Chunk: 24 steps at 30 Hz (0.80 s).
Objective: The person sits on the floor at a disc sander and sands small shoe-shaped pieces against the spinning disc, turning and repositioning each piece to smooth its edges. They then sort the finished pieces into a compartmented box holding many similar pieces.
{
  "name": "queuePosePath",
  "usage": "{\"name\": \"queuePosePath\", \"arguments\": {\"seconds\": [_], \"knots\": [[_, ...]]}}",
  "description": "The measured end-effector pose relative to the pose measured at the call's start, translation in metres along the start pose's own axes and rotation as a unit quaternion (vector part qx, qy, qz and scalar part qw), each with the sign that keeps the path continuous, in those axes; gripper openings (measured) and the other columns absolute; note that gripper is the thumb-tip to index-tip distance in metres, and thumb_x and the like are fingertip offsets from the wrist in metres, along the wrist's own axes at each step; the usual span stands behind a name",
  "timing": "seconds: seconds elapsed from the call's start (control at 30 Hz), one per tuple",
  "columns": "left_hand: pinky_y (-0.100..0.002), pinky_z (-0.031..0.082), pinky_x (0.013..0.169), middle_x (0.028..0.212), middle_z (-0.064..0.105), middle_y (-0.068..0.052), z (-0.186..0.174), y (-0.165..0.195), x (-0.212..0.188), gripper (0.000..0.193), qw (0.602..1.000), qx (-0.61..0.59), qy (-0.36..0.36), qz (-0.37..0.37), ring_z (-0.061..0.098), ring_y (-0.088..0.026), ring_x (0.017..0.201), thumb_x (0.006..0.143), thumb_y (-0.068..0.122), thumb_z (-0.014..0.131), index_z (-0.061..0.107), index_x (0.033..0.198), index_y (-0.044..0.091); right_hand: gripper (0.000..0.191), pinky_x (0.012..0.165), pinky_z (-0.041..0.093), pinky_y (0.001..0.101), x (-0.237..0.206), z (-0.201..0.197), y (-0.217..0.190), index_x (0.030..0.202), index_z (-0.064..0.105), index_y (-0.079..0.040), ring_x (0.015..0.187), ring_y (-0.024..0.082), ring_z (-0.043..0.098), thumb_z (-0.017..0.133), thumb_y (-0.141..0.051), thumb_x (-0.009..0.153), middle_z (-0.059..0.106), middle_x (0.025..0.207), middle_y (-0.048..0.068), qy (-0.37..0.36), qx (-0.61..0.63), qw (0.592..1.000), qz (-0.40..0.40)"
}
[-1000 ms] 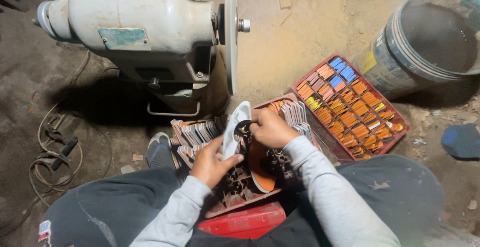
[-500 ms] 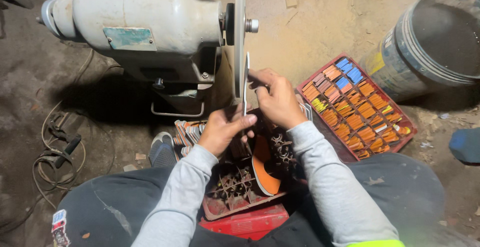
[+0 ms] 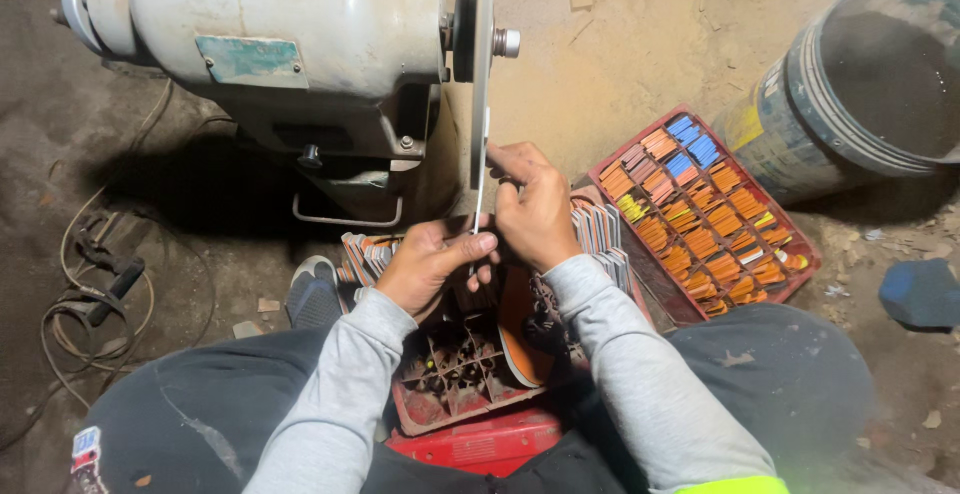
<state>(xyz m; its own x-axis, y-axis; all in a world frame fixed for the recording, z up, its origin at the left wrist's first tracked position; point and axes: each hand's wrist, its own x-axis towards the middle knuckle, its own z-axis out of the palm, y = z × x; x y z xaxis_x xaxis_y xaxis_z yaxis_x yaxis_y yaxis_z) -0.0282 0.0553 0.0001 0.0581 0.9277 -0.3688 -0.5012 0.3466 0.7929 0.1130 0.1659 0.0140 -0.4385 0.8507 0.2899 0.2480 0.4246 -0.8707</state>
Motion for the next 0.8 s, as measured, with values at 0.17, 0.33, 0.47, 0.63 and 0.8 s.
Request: {"name": "queuePosePath", "arguments": {"seconds": [0.17, 0.33, 0.47, 0.63, 0.8], "knots": [[-0.033, 0.056, 0.057, 0.09, 0.073, -0.014, -0.01, -0.035, -0.019, 0.046, 0.991, 0.112, 0.034, -0.062, 0.069, -0.021, 0.069, 0.084, 0.02, 0.078, 0.065, 0.12, -0.006, 0.034, 0.087, 0.056, 0.033, -0.023, -0.006, 0.028, 0.106, 0.076, 0.003, 0.092, 0.025, 0.073, 0.055, 0.003, 0.08, 0.076, 0.098, 0.017, -0.131, -0.031, 0.991, 0.002], [-0.041, 0.058, 0.078, 0.099, 0.074, -0.024, -0.012, -0.055, -0.028, 0.06, 0.771, 0.557, 0.212, 0.224, 0.072, -0.035, 0.091, 0.078, 0.025, 0.09, 0.063, 0.118, -0.01, 0.025, 0.078, 0.055, 0.0315, -0.027, -0.025, 0.049, 0.104, 0.076, 0.0, 0.085, 0.02, 0.072, 0.061, -0.004, 0.085, 0.08, 0.093, 0.014, -0.228, 0.025, 0.965, 0.13], [-0.033, 0.061, 0.078, 0.102, 0.076, -0.013, -0.001, -0.048, -0.012, 0.065, 0.9, 0.362, 0.135, 0.201, 0.077, -0.019, 0.091, 0.08, 0.024, 0.087, 0.059, 0.128, -0.01, 0.031, 0.074, 0.055, 0.0326, -0.023, -0.029, 0.033, 0.111, 0.074, 0.002, 0.082, 0.018, 0.073, 0.056, -0.002, 0.086, 0.079, 0.097, 0.016, -0.162, 0.129, 0.963, 0.17], [-0.028, 0.053, 0.06, 0.091, 0.07, -0.006, 0.001, -0.014, 0.009, 0.053, 0.994, 0.093, 0.012, 0.049, 0.065, -0.013, 0.072, 0.089, 0.019, 0.078, 0.062, 0.132, -0.005, 0.035, 0.083, 0.058, 0.0366, 0.0, -0.023, 0.004, 0.114, 0.071, 0.005, 0.091, 0.03, 0.074, 0.054, 0.002, 0.084, 0.073, 0.102, 0.02, -0.053, -0.058, 0.997, -0.022], [-0.026, 0.053, 0.061, 0.09, 0.068, -0.003, -0.002, -0.006, 0.0, 0.046, 0.998, 0.058, -0.014, 0.03, 0.066, -0.012, 0.073, 0.09, 0.02, 0.075, 0.064, 0.127, -0.005, 0.037, 0.084, 0.057, 0.0405, 0.0, -0.006, -0.005, 0.113, 0.072, 0.005, 0.091, 0.036, 0.072, 0.053, 0.004, 0.082, 0.07, 0.103, 0.021, -0.046, -0.098, 0.993, -0.051]]}}
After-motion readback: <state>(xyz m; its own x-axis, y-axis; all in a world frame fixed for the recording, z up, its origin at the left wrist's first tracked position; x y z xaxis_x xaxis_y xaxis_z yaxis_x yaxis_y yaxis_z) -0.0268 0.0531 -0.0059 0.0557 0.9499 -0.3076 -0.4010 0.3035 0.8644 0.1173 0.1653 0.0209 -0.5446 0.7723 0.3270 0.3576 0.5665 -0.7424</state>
